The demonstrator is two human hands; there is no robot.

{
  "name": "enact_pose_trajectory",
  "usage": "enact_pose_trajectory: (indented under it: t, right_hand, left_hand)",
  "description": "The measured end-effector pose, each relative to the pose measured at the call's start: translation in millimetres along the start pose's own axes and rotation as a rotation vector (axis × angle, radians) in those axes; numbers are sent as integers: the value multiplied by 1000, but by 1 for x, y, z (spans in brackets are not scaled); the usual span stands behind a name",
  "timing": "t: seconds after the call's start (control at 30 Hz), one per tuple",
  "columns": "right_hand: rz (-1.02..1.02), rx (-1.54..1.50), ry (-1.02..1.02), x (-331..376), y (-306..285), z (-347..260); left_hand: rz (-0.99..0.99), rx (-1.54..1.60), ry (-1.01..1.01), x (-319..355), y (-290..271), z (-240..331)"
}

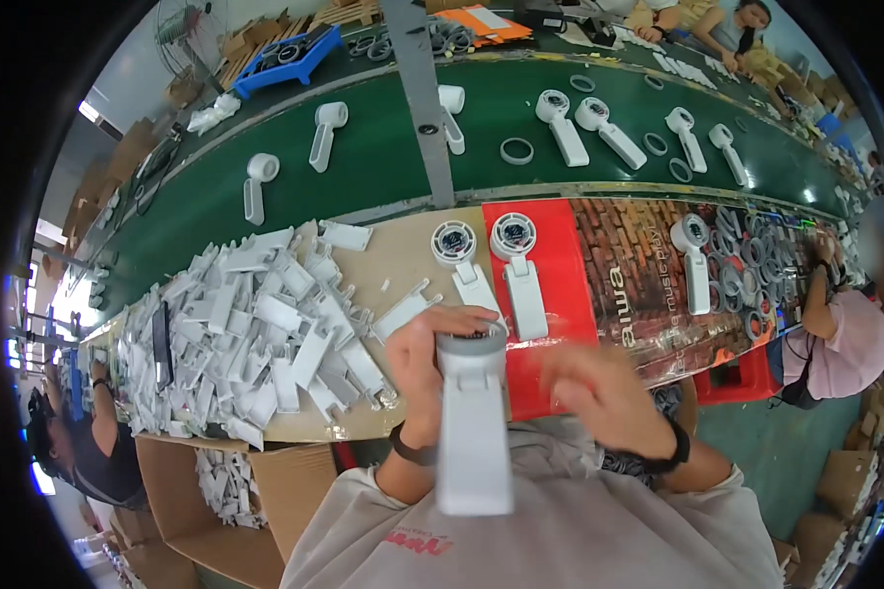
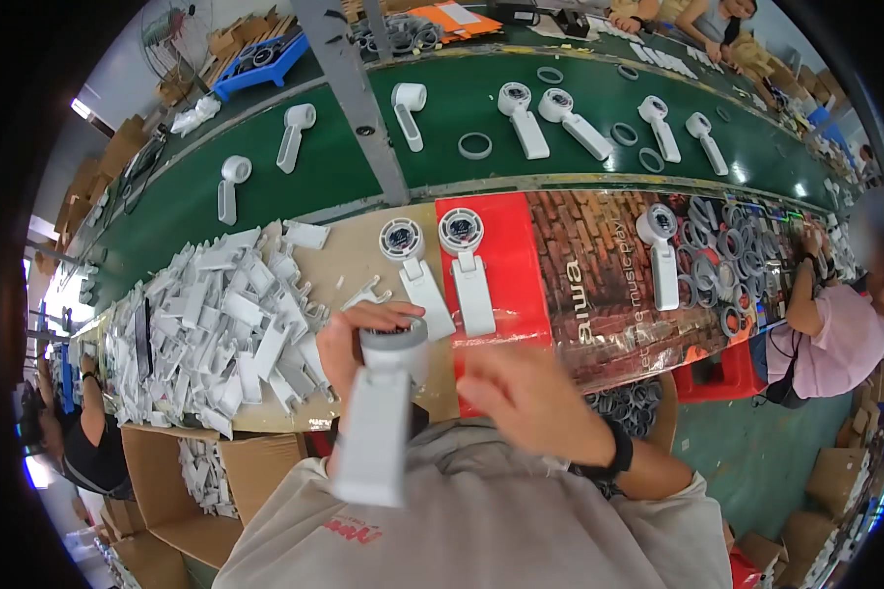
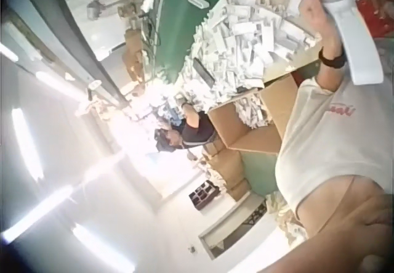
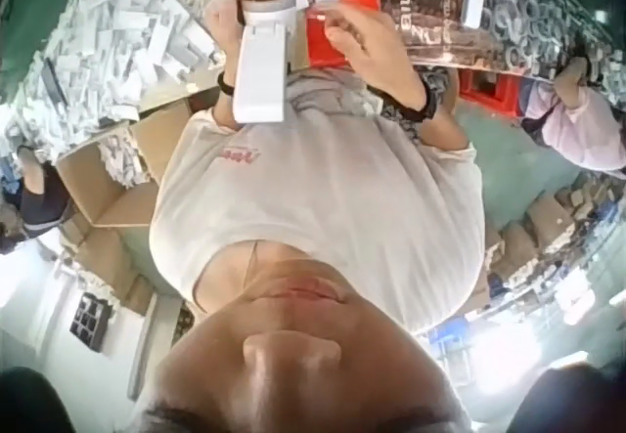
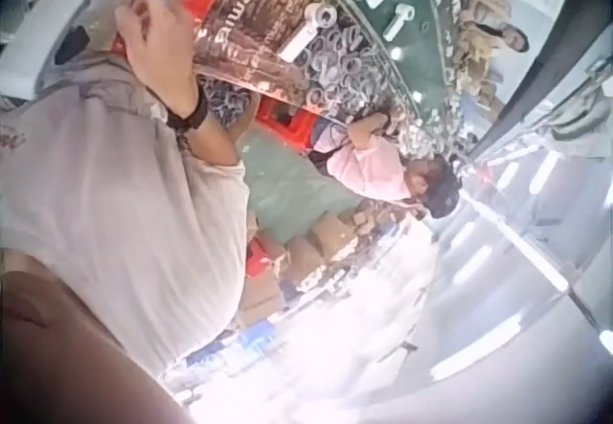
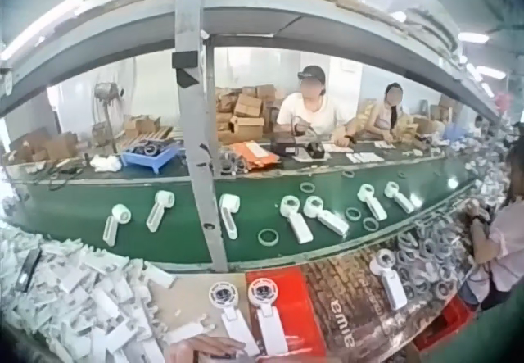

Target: Assembling and inspecting handheld electronic devices on a factory conveyor line.

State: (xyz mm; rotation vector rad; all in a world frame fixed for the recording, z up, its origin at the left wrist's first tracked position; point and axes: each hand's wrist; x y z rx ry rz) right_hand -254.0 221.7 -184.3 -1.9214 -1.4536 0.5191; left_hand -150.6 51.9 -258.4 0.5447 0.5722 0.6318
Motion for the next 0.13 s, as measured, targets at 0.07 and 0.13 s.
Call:
enact_pose_trajectory:
  t: [0.07,0.13]
  right_hand:
    - [368,185,-169,-21,9,3]
    - [363,181,-347,-40,31,3]
  left_hand:
    - [8,72,-163,-6,11,4]
    - [113,123,-455,3,6,9]
Point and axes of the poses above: each hand's wrist, its own x-axis away from the middle knuckle, its own y-axis out of the palm, z = x × y, and after that the axes turned 15 degrees about x, right-handed
